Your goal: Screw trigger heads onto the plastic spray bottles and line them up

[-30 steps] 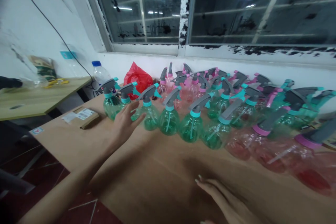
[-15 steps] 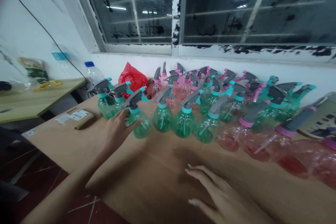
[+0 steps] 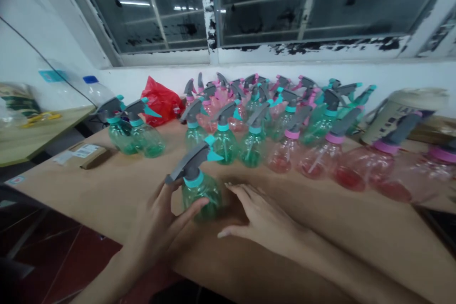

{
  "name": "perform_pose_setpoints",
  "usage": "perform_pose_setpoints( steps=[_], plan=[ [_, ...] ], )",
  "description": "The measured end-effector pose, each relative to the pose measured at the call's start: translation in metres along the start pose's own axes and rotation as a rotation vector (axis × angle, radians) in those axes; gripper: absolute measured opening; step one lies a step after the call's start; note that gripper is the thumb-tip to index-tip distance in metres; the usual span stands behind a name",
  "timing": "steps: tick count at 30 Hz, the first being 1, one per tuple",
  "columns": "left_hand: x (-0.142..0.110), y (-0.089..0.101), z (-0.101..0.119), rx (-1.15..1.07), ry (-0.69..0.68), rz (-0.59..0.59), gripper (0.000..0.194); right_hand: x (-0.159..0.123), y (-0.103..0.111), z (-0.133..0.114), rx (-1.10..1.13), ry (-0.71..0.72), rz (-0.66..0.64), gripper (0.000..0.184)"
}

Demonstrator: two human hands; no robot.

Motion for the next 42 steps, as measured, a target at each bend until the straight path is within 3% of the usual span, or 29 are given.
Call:
perform_pose_setpoints(
  steps=[4,7,12,16,18,21,25,31,34,37,42],
  plan=[
    [0.007,-0.025,0.048,-0.045,-0.105,-0.065,0.042,-0.015,0.012,0.018,0.087,0.027,0.080,0.092],
    [0.013,-0.041,0.077,-0.093,-0.143,-0.091,0.045,-0.030,0.023,0.031,0.183,0.013,0.128,0.090],
    [0.028,-0.063,0.108,-0.168,-0.179,-0.208,0.056,-0.049,0.039,0.055,0.263,-0.123,0.164,0.084],
    [0.047,-0.068,0.131,-0.353,-0.356,-0.304,0.055,-0.053,0.048,0.059,0.248,-0.075,0.193,0.087],
    [0.059,-0.071,0.135,-0.494,-0.371,-0.344,0.059,-0.051,0.050,0.060,0.256,-0.042,0.196,0.089],
    [0.074,-0.082,0.136,-0.719,-0.277,-0.454,0.064,-0.047,0.049,0.058,0.293,-0.003,0.185,0.091],
    [0.082,-0.093,0.146,-0.890,-0.250,-0.580,0.044,-0.041,0.048,0.054,0.326,0.037,0.188,0.094],
    [0.085,-0.093,0.136,-0.808,-0.228,-0.433,0.025,-0.034,0.048,0.056,0.238,0.047,0.187,0.102],
    [0.082,-0.095,0.137,-0.835,-0.243,-0.470,0.028,-0.037,0.049,0.059,0.042,0.128,0.182,0.104],
    [0.084,-0.091,0.140,-0.854,-0.271,-0.444,0.033,-0.047,0.044,0.078,-0.116,0.116,0.146,0.102],
    [0.092,-0.084,0.138,-0.787,-0.296,-0.327,0.020,-0.064,0.041,0.097,-0.274,0.086,0.181,0.057]
  ],
)
Point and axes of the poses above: each hand's wrist, its own x-axis towards the middle knuckle, its own y-axis out of the back of the hand, z = x × y, the point moved 9 cm from there along x, towards the middle knuckle, and after that the axes turned 1 degree about -y, right-handed, at the moved point
